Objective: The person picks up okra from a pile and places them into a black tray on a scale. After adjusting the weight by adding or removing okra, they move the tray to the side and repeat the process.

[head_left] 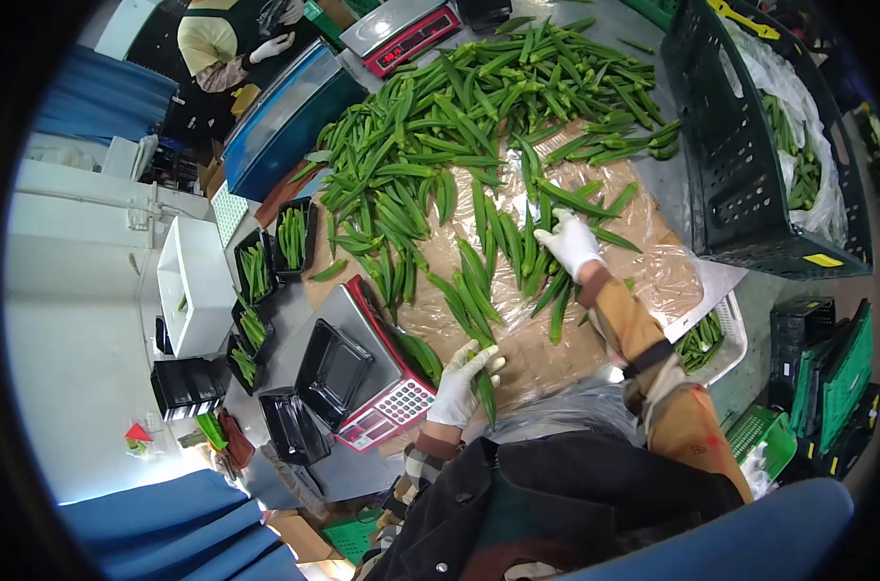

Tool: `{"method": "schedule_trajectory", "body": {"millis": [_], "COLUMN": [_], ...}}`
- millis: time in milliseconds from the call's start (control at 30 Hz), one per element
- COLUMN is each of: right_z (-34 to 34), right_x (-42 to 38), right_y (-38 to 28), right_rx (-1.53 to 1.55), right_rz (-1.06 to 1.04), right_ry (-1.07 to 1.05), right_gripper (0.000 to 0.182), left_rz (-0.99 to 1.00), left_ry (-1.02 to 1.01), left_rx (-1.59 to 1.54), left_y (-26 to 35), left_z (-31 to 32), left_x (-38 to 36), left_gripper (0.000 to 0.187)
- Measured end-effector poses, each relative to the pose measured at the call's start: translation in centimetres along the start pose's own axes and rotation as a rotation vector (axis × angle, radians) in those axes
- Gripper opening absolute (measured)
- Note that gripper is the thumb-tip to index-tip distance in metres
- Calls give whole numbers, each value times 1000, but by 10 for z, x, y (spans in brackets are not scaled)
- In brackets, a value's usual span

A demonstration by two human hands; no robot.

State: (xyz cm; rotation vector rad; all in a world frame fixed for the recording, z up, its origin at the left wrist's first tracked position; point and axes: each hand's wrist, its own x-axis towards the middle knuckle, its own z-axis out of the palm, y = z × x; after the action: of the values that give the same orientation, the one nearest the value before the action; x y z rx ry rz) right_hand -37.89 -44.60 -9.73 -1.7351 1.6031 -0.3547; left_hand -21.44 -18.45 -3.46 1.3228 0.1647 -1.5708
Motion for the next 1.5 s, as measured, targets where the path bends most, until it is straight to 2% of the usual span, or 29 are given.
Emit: {"method": "schedule_trajectory", "body": {"millis": [33, 100, 200, 233, 300, 367, 433, 500, 533, 567, 633, 733, 800, 833, 867, 900, 967, 1033, 1100, 1133, 1167, 1233, 1267, 1300, 1367, 1433, 1500], "right_z": [17, 19, 9, 21, -31, -91, -146, -195, -218, -235, -243, -187, -124, -103, -57, -41, 19, 34, 20, 8, -13, -70, -106, -139, -194, -215, -202], "right_x": [6, 18, 7, 1, -40, -80, -106, -126, -140, -151, -156, -124, -100, -95, -77, -70, -45, -37, -38, -43, -47, -67, -76, -87, -110, -137, -134], "right_y": [0, 0, 18, 34, 19, 20, 57, 118, 135, 130, 92, 90, 68, 34, 35, 10, 1, -10, -14, -11, -2, 16, 38, 63, 100, 111, 114], "right_rx": [-93, 48, 165, 391, 425, 434, 411, 277, 71, -364, -504, 226, 284, 228, 367, -52, -233, -245, -131, -56, 87, 775, 668, 336, -93, -551, -335], "right_rz": [-5, -4, -174, -261, -275, -255, -88, -43, -88, -145, 8, -32, -211, -258, -215, -380, -408, -329, -356, -428, -494, -91, -61, -52, 95, -26, -17], "right_ry": [168, 53, -278, -332, -450, -440, -612, -680, -598, -441, -276, -156, -72, -57, -87, 50, 150, 102, 171, 299, 279, -200, -303, -358, -512, -262, -183], "right_gripper": [53, 44, 40, 32, 31, 30, 29, 33, 35, 35, 32, 32, 30, 31, 36, 44, 41, 35, 33, 31, 30, 27, 33, 34, 34, 32, 28], "left_rz": [9, 47, 101, 118, 185, 287, 307, 353, 367, 360, 391, 505, 635, 718, 805, 889, 899, 869, 868, 860, 837, 797, 701, 600, 507, 504, 523], "left_ry": [-3, -12, 13, 26, 72, 141, 177, 207, 229, 243, 322, 360, 310, 315, 401, 487, 558, 597, 615, 624, 555, 411, 332, 253, 253, 252, 326], "left_rx": [15, 14, -21, -14, 37, 115, 112, 208, 212, 232, 268, 401, 529, 628, 829, 1033, 1255, 1391, 1385, 1379, 1291, 1112, 882, 657, 496, 399, 447], "left_y": [-1, 0, 1, 2, 6, 14, 28, 42, 47, 52, 56, 51, 46, 39, 32, 25, 20, 17, 21, 20, 22, 32, 36, 39, 49, 55, 49], "left_z": [-2, -12, -18, -20, -22, -24, -28, -31, -33, -37, -35, -23, -7, -4, 0, 6, 28, 36, 30, 25, 20, 7, 1, -6, -20, -31, -44], "left_x": [-2, -2, -1, 3, 12, 22, 29, 30, 31, 34, 46, 75, 96, 110, 120, 125, 113, 109, 112, 112, 110, 106, 102, 95, 72, 53, 56], "left_gripper": [41, 44, 43, 43, 43, 42, 37, 28, 22, 22, 20, 15, 15, 17, 21, 26, 44, 45, 44, 43, 41, 38, 34, 30, 32, 26, 24]}}
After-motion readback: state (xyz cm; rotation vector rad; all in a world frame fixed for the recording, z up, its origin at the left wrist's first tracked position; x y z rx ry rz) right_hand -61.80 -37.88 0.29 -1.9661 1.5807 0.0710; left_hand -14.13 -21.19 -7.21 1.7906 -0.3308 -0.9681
